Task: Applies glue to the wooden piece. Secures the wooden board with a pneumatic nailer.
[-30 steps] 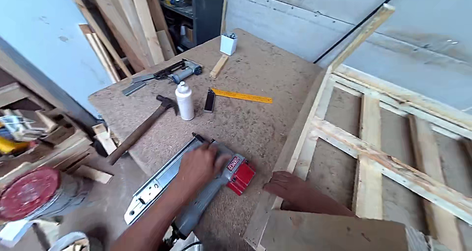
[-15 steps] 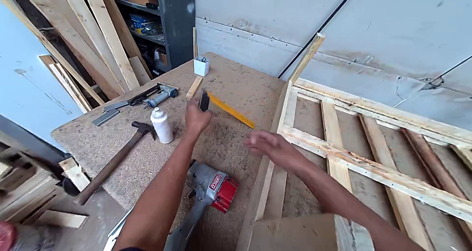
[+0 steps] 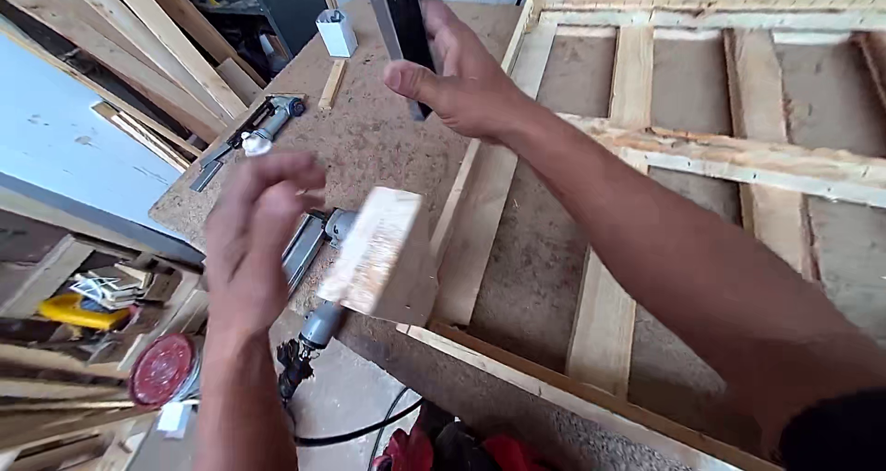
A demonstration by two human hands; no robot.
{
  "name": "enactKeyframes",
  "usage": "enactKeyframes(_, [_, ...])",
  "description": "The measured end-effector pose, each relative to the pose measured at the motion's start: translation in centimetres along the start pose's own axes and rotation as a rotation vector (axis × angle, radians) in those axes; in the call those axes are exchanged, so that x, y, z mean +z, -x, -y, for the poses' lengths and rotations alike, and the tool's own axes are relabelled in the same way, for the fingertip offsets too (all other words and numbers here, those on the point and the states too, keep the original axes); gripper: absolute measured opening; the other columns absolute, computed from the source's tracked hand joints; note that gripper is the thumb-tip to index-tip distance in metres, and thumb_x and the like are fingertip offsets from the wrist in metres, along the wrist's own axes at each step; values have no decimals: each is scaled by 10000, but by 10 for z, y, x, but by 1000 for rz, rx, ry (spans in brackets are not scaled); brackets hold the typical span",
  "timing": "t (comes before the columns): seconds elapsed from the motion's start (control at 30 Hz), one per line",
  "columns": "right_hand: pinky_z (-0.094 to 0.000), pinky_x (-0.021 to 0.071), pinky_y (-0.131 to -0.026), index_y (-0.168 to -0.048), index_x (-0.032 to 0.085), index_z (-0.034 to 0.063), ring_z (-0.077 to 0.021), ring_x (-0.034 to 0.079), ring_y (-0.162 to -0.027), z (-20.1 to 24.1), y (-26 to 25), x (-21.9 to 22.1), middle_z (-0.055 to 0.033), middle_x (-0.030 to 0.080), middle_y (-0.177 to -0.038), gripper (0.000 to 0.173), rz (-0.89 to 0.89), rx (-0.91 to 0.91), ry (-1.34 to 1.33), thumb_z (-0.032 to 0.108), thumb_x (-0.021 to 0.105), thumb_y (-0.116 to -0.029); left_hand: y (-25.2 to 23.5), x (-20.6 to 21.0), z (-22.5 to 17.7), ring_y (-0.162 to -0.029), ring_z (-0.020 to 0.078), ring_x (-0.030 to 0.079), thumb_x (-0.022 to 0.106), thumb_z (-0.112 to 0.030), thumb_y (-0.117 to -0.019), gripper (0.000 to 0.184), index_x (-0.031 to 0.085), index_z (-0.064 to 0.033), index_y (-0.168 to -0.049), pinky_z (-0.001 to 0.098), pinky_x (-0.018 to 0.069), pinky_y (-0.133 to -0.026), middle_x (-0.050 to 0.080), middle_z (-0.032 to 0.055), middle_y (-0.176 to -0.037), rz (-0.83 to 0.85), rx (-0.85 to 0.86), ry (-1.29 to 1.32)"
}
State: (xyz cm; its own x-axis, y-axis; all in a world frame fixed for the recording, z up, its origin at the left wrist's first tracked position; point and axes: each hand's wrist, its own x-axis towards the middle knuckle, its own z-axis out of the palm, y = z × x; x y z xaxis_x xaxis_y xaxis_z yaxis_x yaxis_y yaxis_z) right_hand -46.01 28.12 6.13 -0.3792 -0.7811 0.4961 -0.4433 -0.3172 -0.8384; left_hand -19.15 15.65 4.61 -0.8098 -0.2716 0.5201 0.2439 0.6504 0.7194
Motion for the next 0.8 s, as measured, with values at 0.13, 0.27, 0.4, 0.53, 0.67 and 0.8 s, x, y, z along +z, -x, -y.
enactKeyframes(0.13, [-532, 454, -1054, -1412, 473, 90, -238, 582, -1241, -48, 38, -74, -104, 608, -1311, 572, 184, -27, 601, 342, 700, -951, 84, 46, -40, -1249, 177, 604, 434, -800, -912, 756, 487, -285, -1463, 442, 546, -1001, 619, -51, -1363, -169, -174, 109])
enactKeyframes(0.27, [-573, 406, -966, -1157, 672, 154, -289, 582, -1138, -94, 82, -69, -62, 650, -1148, 480, 362, -216, 727, 582, 608, -951, 93, 100, -77, -1192, 188, 640, 716, -426, -938, 634, 417, -201, -1450, 426, 578, -997, 634, -28, -1305, -221, -191, -116])
enactKeyframes(0.4, [-544, 435, -946, -1094, 705, 149, -280, 611, -1098, -128, 105, -38, -51, 677, -1103, 393, 444, -393, 645, 513, 610, -977, 84, 125, -82, -1120, 157, 674, 632, -190, -1000, 513, 362, -142, -1433, 391, 608, -938, 657, -23, -1225, -370, -306, -218])
enactKeyframes(0.53, [-494, 426, -856, -982, 680, 119, -273, 604, -951, -142, 111, -21, -57, 639, -947, 349, 495, -571, 581, 464, 627, -983, 84, 137, -84, -1136, 177, 673, 603, -183, -1016, 467, 392, -155, -1432, 436, 599, -968, 658, -11, -1235, -462, -387, -240])
enactKeyframes(0.67, [-471, 412, -818, -993, 678, 120, -266, 599, -928, -158, 108, -11, -54, 639, -937, 355, 485, -651, 576, 469, 616, -987, 84, 141, -86, -1127, 198, 680, 613, -208, -1018, 444, 425, -147, -1416, 459, 596, -976, 664, 6, -1223, -493, -424, -269])
enactKeyframes(0.8, [-476, 420, -824, -1000, 676, 119, -271, 600, -924, -163, 105, -7, -58, 629, -936, 353, 471, -692, 588, 466, 608, -993, 83, 143, -87, -1116, 194, 685, 618, -220, -1015, 412, 453, -153, -1387, 451, 589, -986, 674, 1, -1206, -511, -438, -298])
